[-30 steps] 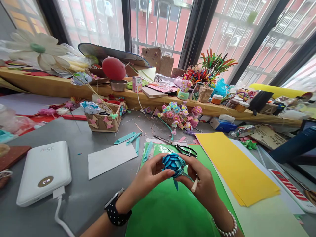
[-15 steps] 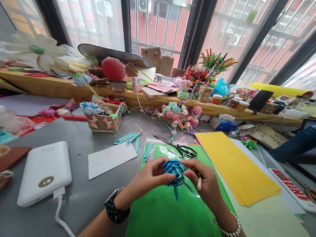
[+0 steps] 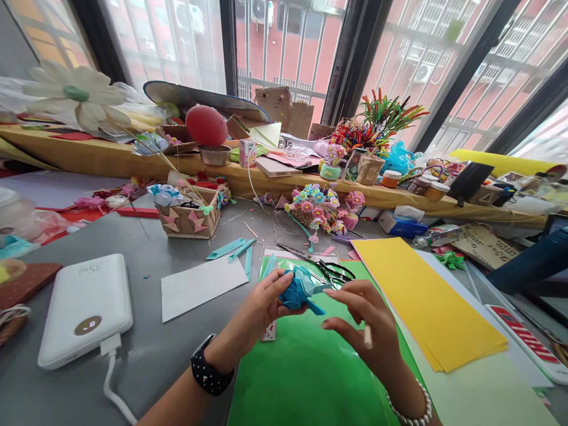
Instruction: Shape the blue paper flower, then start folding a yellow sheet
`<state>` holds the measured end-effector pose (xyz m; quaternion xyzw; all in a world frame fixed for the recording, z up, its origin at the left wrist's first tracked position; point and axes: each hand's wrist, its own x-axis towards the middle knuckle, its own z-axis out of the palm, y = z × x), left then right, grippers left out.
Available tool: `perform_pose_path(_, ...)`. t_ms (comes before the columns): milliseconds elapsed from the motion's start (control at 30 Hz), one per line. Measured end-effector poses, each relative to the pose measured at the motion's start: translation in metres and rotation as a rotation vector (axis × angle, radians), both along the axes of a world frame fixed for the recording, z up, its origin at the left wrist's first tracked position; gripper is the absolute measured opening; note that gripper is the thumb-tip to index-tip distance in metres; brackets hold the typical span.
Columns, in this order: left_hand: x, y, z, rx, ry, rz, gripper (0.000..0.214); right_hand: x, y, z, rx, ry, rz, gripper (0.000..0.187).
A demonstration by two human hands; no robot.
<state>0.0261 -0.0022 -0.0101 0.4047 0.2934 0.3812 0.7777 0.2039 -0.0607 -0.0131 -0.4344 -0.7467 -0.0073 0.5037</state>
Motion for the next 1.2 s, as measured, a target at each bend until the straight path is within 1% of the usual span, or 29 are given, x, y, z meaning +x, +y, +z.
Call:
perform_pose_path(67, 0.001, 0.0, -0.002, -0.017, 0.033, 0.008, 0.029, -0.003, 0.002, -0.001, -0.003, -0.031, 0.034, 0.021)
perform_pose_path(167, 0.003, -0.001, -0.004, -0.028, 0.075, 0.006, 0.03, -0.006, 0.004, -0.004, -0.049, -0.003, 0.093, 0.02)
perform_pose_path(233, 0.003, -0.001, -0.005, -0.026, 0.07, -0.004, 0.033, -0.007, 0.004, -0.004, -0.059, 0.018, 0.106, 0.019)
perform_pose_path(300, 0.001, 0.0, -0.007, -0.003, 0.038, -0.047, 0.045, -0.006, 0.003, -0.004, -0.054, 0.031, 0.083, 0.016)
perform_pose_path(367, -0.001, 0.002, -0.011, 0.058, 0.024, -0.105, 0.059, -0.006, 0.003, -0.002, -0.063, 0.054, 0.042, 0.013)
perform_pose_path(400, -0.001, 0.003, -0.013, 0.101, 0.033, -0.126, 0.062, -0.005, 0.002, -0.001, -0.073, 0.067, 0.025, 0.011)
perform_pose_path(467, -0.001, 0.005, -0.017, 0.186, 0.098, -0.136, 0.056, -0.005, 0.001, 0.0, -0.095, 0.093, 0.013, 0.008)
perform_pose_path(567, 0.001, 0.006, -0.02, 0.257, 0.177, -0.11, 0.045, -0.005, -0.001, 0.001, -0.119, 0.121, 0.024, 0.008)
perform_pose_path(667, 0.003, 0.006, -0.019, 0.304, 0.188, -0.1, 0.042, -0.005, 0.0, 0.002, -0.139, 0.139, 0.032, 0.007)
perform_pose_path(733, 0.003, 0.006, -0.019, 0.343, 0.208, -0.102, 0.037, -0.005, 0.0, 0.001, -0.151, 0.142, 0.036, 0.008)
perform_pose_path(867, 0.002, 0.007, -0.019, 0.441, 0.332, -0.089, 0.036, -0.004, 0.0, 0.001, -0.188, 0.119, 0.062, 0.008)
perform_pose_path(933, 0.001, 0.006, -0.018, 0.463, 0.381, -0.075, 0.037, -0.002, -0.001, 0.001, -0.202, 0.1, 0.076, 0.009)
perform_pose_path(1067, 0.0, 0.005, -0.011, 0.468, 0.433, -0.067, 0.038, -0.001, -0.001, 0.001, -0.18, 0.064, 0.096, 0.023)
perform_pose_path(1200, 0.0, 0.004, -0.004, 0.457, 0.493, -0.096, 0.041, -0.002, 0.002, 0.002, -0.123, 0.038, 0.127, 0.024)
